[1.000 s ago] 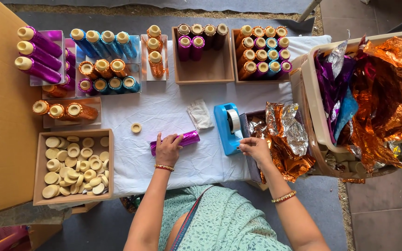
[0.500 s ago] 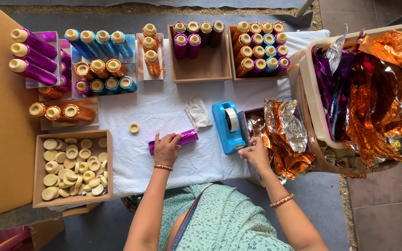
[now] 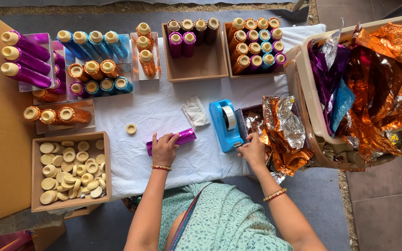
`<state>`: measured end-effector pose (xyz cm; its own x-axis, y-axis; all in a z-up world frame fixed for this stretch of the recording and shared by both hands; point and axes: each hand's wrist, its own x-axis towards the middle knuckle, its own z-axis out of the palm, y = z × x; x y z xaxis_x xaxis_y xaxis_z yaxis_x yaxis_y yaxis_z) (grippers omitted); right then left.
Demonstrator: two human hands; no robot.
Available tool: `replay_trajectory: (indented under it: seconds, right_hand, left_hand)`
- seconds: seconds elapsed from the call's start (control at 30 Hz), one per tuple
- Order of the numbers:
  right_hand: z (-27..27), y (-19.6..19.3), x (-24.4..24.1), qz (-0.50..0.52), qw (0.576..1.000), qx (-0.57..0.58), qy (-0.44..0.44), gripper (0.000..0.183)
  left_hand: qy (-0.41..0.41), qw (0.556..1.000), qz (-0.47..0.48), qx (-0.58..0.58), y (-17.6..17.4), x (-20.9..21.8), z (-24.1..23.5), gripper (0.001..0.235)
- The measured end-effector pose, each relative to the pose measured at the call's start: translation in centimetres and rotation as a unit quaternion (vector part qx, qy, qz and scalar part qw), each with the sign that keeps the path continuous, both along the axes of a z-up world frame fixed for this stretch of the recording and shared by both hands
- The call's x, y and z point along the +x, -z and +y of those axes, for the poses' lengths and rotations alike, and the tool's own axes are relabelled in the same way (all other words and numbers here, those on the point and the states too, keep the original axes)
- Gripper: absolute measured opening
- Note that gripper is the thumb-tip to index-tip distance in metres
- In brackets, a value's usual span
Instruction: The person wraps cylindrical candle bodies in shiny metallic foil, secures the wrapping with tape, and then places a small wooden cap on the top. They repeat this process for multiple candles, organizing the finished items into wooden boxes on the table.
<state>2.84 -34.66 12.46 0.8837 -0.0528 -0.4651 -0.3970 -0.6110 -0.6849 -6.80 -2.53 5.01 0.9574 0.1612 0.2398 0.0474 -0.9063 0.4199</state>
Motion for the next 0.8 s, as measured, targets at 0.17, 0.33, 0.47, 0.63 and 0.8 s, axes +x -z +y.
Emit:
replay_trajectory:
  seconds: [0.17, 0.33, 0.47, 0.63, 0.8]
  right_hand:
    - [-0.3, 1.1, -2.0, -0.032, 0.996, -0.048, -0.066, 0.035]
    - [2.9, -1.6, -4.2, 0.016, 0.978, -0.097, -0.183, 0.03]
    - [7.1, -0.3, -2.7, -0.141, 0.941, 0.017, -0.306, 0.02]
    - [12.8, 2.1, 1.0, -0.154, 0.924, 0.065, -0.345, 0.015]
    - [14.5, 6.4, 2.4, 0.013, 0.939, 0.29, -0.185, 0.035]
  left_hand:
    - [-0.004, 1.0, 0.001, -0.001, 0.4, 0.0, -0.1, 0.05]
    - [-0.011, 1.0, 0.0, -0.015, 0.4, -0.1, 0.0, 0.049]
    - [-0.008, 1.0, -0.001, -0.02, 0.5, -0.1, 0.0, 0.05]
    - [-0.012, 1.0, -0.006, -0.021, 0.6, -0.1, -0.2, 0.05]
    - [-0.014, 1.0, 0.005, -0.027, 0.4, -0.2, -0.5, 0.052]
